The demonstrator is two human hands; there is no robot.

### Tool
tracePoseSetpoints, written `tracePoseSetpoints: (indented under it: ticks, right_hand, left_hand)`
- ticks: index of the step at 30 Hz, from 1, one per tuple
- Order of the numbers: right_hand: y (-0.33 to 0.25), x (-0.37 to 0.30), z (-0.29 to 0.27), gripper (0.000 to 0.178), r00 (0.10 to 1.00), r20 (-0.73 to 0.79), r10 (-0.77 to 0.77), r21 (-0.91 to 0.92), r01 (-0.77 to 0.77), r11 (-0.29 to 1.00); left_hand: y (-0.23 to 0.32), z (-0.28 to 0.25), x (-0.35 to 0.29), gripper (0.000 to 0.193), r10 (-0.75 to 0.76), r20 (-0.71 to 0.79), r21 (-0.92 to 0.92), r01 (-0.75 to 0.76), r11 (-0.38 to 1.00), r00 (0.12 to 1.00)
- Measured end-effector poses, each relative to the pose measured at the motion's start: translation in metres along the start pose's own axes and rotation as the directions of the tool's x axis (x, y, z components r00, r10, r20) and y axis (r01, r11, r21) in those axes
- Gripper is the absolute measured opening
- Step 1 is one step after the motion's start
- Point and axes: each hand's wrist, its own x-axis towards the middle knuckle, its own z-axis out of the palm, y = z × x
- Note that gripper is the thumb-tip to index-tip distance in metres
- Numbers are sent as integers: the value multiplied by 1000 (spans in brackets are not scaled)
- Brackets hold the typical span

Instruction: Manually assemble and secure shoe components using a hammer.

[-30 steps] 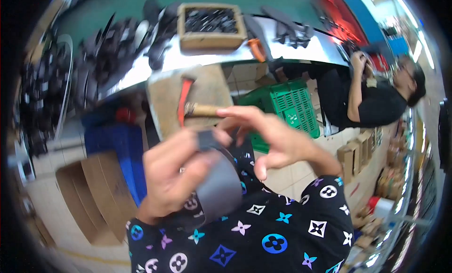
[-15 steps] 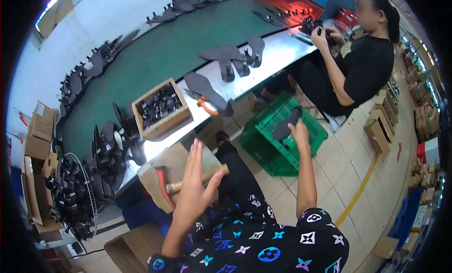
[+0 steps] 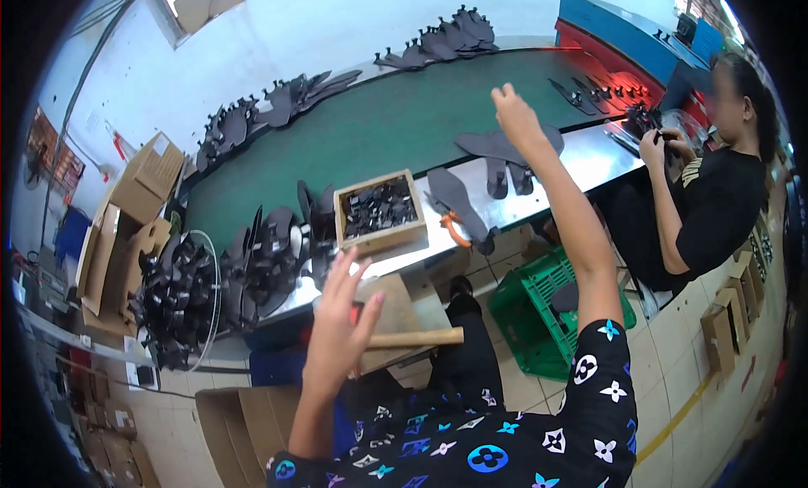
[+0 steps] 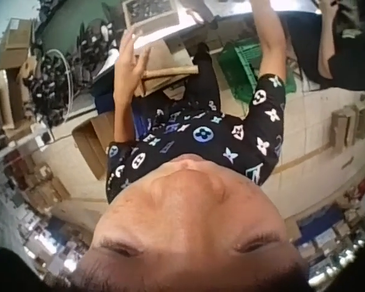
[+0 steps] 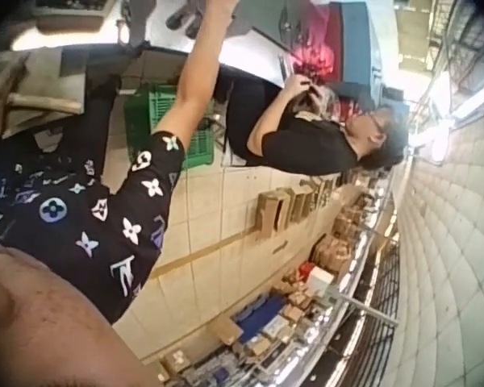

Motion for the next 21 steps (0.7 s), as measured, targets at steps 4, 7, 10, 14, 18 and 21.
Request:
tracePoseSetpoints:
  ticks: [4, 7, 10, 14, 18, 21]
  right_hand:
    - [26, -24, 13, 31, 934, 270, 233, -252, -165, 954]
    - [44, -42, 23, 17, 866, 396, 304, -127, -276, 953]
    - [8, -33, -5, 20, 997, -2, 74, -104, -74, 992]
    - [-118, -15, -111, 29, 680, -400, -614, -134, 619, 774]
    - [-240, -93, -191, 39, 285, -498, -819, -32, 938, 346]
    - [-273, -157, -203, 53, 250, -635, -731, 4, 947, 321]
  left_hand:
    - [-9, -17, -7, 40, -22, -36, -82, 19, 996, 999]
    - [-20, -30, -25, 37, -52, -75, -106, 43, 993, 996]
    - [-31, -37, -34, 35, -128, -242, 123, 162, 979, 962]
    - [-34, -33, -20, 58, 11, -408, 227, 90, 970, 913]
    - [-30, -28, -5, 66, 165, -336, 107, -136, 985, 927]
    - [-29, -32, -20, 31, -142, -195, -408, 51, 912, 971]
